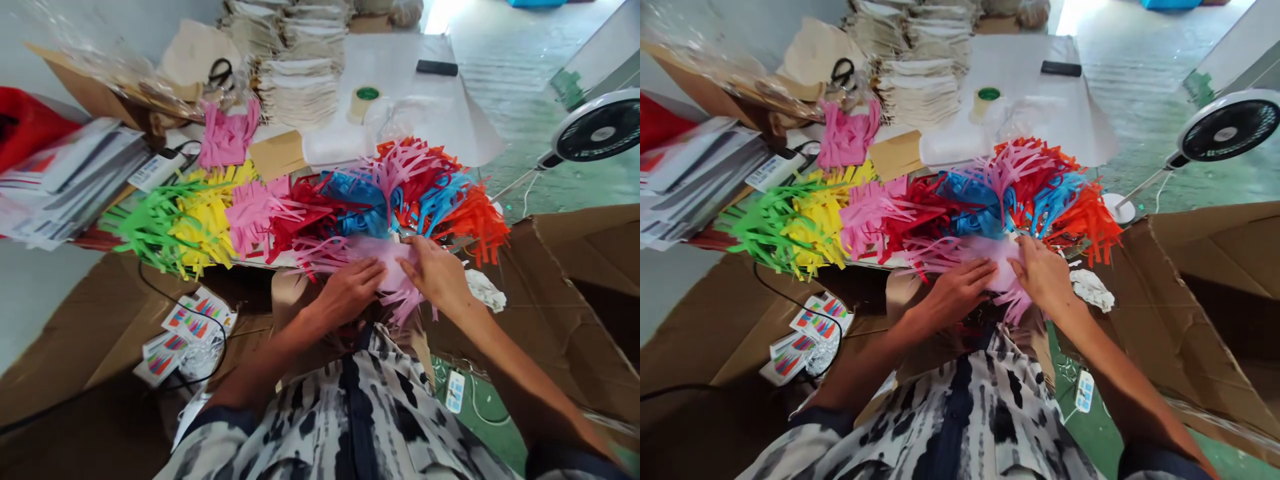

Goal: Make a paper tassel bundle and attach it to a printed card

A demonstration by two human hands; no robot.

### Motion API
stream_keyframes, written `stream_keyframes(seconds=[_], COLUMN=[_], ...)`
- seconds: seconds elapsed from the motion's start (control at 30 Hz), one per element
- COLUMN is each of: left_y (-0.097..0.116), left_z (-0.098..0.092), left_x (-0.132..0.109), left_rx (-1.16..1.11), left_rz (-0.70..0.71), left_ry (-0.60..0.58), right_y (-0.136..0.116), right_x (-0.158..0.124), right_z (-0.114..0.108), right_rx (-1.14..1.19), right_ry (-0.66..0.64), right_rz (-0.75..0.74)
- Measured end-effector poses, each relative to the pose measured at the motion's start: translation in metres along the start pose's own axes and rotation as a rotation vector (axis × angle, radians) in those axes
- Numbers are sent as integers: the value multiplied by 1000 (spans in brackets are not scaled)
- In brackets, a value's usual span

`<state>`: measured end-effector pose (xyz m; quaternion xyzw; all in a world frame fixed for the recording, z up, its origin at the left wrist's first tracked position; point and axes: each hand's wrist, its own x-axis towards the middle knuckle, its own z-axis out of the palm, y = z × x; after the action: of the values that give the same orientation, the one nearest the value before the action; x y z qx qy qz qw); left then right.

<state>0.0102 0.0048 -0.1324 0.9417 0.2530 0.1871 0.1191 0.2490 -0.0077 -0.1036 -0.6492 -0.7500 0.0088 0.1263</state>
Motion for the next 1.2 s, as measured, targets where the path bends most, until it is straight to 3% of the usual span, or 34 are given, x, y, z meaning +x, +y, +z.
stream_keyframes(seconds=[0.1,0.23,0.43,0.57,0.73,0.87,1.0,1.2], left_y=[2,6,7,1,-7,-13,-16,-15], left_z=[12,5,-5,-9,-20,-23,-19,-7], left_x=[-2,-2,-5,-4,8,19,25,25], left_rx=[29,2,-88,-122,-97,-125,-121,23], left_rz=[-26,-10,-39,-168,-224,-262,-401,-502], left_ry=[48,107,77,75,0,-14,46,212], right_y=[-12,-19,-1,6,1,4,9,6], right_x=[-21,-48,-53,-46,-38,-30,-17,-1], right_z=[-11,-8,-5,-11,-10,-3,4,5], right_rx=[-102,-41,23,71,202,257,229,105], right_ry=[106,-33,-83,-80,-22,-60,-123,-84], right_rz=[-132,-328,-252,-196,-145,-63,51,33])
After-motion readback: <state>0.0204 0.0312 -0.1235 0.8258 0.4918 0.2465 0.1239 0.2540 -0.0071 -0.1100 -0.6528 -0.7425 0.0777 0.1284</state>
